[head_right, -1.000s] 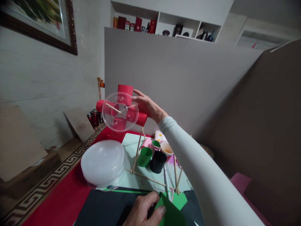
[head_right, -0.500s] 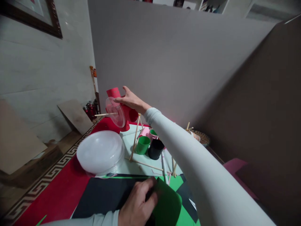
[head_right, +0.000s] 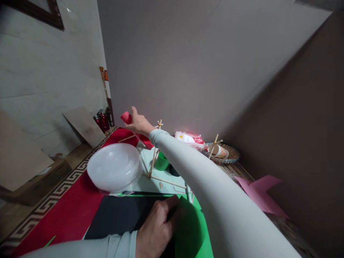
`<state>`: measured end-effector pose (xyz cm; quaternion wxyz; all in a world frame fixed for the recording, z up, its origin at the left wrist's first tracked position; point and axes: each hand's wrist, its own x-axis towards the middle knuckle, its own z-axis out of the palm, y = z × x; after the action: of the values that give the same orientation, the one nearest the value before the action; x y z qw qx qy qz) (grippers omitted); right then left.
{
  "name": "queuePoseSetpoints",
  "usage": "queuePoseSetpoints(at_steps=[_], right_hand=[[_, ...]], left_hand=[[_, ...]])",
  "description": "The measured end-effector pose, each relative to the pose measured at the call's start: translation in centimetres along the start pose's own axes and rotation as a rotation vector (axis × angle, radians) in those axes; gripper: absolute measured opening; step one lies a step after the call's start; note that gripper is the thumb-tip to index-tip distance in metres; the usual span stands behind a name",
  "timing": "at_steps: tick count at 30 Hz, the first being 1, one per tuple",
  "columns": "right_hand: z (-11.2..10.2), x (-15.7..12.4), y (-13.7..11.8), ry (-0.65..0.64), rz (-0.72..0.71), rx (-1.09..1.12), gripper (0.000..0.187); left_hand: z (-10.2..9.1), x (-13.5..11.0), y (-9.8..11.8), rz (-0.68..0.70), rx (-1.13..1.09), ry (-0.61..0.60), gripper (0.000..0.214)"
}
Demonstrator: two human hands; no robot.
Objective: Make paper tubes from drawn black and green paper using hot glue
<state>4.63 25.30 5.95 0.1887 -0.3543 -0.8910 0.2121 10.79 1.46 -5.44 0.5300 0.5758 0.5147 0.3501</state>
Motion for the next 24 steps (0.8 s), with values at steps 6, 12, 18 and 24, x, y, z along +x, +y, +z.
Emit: queuePoseSetpoints(at_steps=[6,12,18,24], right_hand=[[0.8,0.0,0.0,-0.071,-0.016,-0.036,0.039],[-2.8,-2.8,-1.6,-0.067,-0.046,0.006,0.051],[-9.3,-15.5,-1.9,0.036,-0.068,0.142,0.063],[-8.8,-31.3,1.2,0.332,0.165,0.488,0.04]], left_hand=[[-0.4,0.7,0.3,0.097,-0.023,-0.013,0.018],[-0.2,0.6,0.1,0.124,-0.114,0.055,0.015],[-0.1,1.2,-0.3,0.124,-0.258,0.096,0.026],[-1.4,1.8,-0.2,0.138,-0.338,0.135,0.035]])
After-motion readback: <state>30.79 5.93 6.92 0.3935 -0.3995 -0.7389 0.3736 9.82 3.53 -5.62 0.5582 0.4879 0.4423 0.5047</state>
